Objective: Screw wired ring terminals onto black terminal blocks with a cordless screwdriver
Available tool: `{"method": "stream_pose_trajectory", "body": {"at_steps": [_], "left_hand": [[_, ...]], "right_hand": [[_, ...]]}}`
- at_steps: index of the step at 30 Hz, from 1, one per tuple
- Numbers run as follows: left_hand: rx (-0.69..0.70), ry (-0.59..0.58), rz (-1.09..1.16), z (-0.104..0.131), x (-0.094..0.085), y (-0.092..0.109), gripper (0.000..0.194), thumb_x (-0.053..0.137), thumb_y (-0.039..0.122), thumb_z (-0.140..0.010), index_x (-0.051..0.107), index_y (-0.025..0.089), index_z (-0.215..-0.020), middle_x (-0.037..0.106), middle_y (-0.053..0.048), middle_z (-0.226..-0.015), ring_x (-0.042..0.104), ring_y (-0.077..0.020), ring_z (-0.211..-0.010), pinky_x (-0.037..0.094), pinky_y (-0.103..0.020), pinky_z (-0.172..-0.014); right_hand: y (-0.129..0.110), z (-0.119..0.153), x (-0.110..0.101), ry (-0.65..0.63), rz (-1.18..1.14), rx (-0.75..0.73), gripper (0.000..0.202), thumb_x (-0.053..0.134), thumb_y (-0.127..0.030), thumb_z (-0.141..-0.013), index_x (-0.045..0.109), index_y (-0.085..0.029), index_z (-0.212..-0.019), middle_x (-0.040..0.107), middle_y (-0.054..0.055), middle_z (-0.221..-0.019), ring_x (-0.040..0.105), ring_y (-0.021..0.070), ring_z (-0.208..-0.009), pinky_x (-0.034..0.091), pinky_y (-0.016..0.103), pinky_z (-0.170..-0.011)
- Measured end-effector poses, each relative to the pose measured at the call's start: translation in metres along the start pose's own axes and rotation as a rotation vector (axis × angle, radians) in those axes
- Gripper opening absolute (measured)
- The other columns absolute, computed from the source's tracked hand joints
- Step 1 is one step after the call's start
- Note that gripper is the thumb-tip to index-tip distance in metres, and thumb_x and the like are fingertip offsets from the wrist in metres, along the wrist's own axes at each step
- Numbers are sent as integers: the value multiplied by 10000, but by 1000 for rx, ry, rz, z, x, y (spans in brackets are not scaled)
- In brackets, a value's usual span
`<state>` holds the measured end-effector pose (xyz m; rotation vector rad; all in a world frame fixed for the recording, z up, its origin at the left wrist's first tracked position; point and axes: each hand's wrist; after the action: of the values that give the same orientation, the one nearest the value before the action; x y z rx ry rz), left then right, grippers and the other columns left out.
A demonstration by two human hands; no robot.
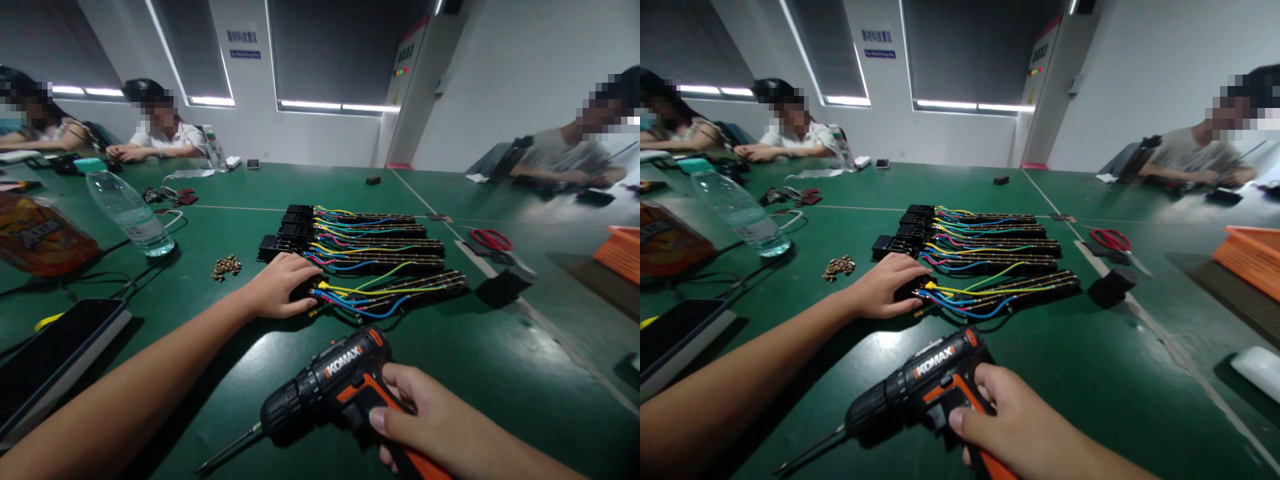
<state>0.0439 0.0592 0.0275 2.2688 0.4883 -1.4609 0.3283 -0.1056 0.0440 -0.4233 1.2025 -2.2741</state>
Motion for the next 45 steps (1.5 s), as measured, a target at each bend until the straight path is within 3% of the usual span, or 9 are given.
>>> {"method": "stream_pose_trajectory", "body": {"at_steps": [4,7,14,21,25,28,34,39,45], "left_hand": [[15,-102,-108,-8,-1,11,551,523,532,-950,491,192,-1382,635,-130,-1251,593,-278,-1119,400,-427,-975],[-4,-125,-180,-11,5,17,532,468,527,-982,484,179,-1384,637,-129,-1229,605,-266,-1076,419,-384,-876],[4,-45,-283,-8,16,18,511,419,520,-990,510,176,-1357,658,-132,-1158,609,-259,-996,411,-386,-824],[2,-50,-278,-7,16,17,533,407,524,-993,505,158,-1367,649,-135,-1187,608,-275,-1015,420,-405,-837],[-1,-53,-270,-7,15,18,545,402,537,-993,503,159,-1372,645,-140,-1199,609,-279,-1026,417,-408,-837],[-4,-51,-258,-7,15,19,552,411,543,-990,504,157,-1374,646,-147,-1198,611,-282,-1034,420,-412,-840],[0,-21,-90,-9,14,12,578,530,547,-958,521,141,-1369,656,-153,-1192,624,-281,-1047,466,-407,-859],[-46,-8,160,-15,8,7,594,737,453,-851,572,153,-1337,667,-137,-1195,635,-263,-1086,513,-397,-922],[-116,-104,333,-17,-5,8,526,730,338,-868,579,181,-1347,634,-129,-1297,603,-248,-1190,482,-417,-1035]], "right_hand": [[-9,4,-4,41,191,-80,376,774,-344,-731,591,-157,-1000,629,22,-957,576,155,-840,444,247,-690],[-16,6,-4,58,297,-45,410,780,-261,-650,604,-164,-1008,634,7,-945,547,148,-805,425,241,-659],[-28,11,0,217,711,17,185,666,-252,-679,634,-175,-844,659,16,-800,555,156,-696,357,261,-578],[-31,15,2,190,761,24,121,629,-271,-708,635,-207,-810,688,-4,-777,556,147,-639,345,265,-547],[-38,22,6,220,843,131,172,626,-308,-723,644,-192,-848,709,52,-838,627,209,-704,391,294,-600],[-37,28,6,252,868,97,222,626,-297,-739,655,-177,-924,723,97,-921,661,261,-803,417,323,-685],[-14,27,1,300,834,77,185,601,-325,-775,632,-171,-872,715,101,-845,640,241,-732,382,302,-626],[4,18,5,365,684,-58,297,516,-458,-912,605,-183,-844,688,58,-767,597,173,-661,374,251,-564],[1,15,9,306,898,-92,309,470,-421,-951,663,-201,-852,734,78,-802,685,224,-689,425,280,-584]]}}
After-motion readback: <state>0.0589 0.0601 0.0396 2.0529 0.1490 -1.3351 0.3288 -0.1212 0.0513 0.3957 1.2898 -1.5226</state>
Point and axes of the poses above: each hand's wrist, its own z-axis away from the middle knuckle, its own x-axis out of the palm, y = z × x
